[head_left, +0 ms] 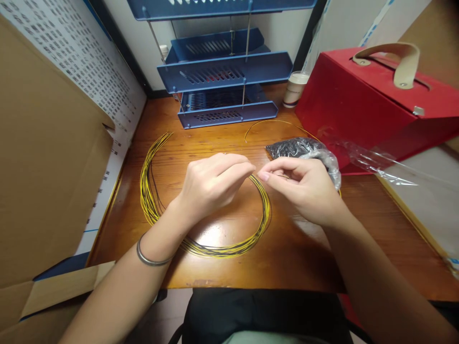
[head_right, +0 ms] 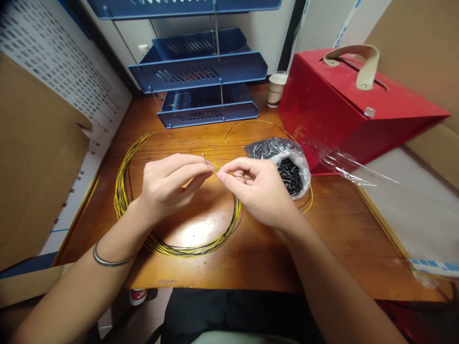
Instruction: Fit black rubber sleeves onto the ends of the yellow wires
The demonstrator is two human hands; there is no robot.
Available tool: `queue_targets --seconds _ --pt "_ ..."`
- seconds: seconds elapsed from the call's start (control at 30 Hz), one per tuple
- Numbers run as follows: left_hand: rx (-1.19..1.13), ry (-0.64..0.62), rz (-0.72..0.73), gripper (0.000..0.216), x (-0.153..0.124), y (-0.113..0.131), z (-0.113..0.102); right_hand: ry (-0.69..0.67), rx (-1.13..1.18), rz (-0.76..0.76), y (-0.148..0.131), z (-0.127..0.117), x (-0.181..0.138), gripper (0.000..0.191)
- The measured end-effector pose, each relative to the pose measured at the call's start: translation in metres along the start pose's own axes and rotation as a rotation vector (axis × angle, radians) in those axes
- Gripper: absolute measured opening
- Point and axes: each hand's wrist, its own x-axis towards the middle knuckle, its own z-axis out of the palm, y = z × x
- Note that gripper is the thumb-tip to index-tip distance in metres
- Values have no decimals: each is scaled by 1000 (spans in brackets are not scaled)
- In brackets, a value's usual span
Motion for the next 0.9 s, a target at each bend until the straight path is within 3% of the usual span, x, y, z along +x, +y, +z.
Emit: queue_targets --seconds 0.9 --pt "21 -5 42 10 1 2 -1 -59 67 9 0 -2 0 15"
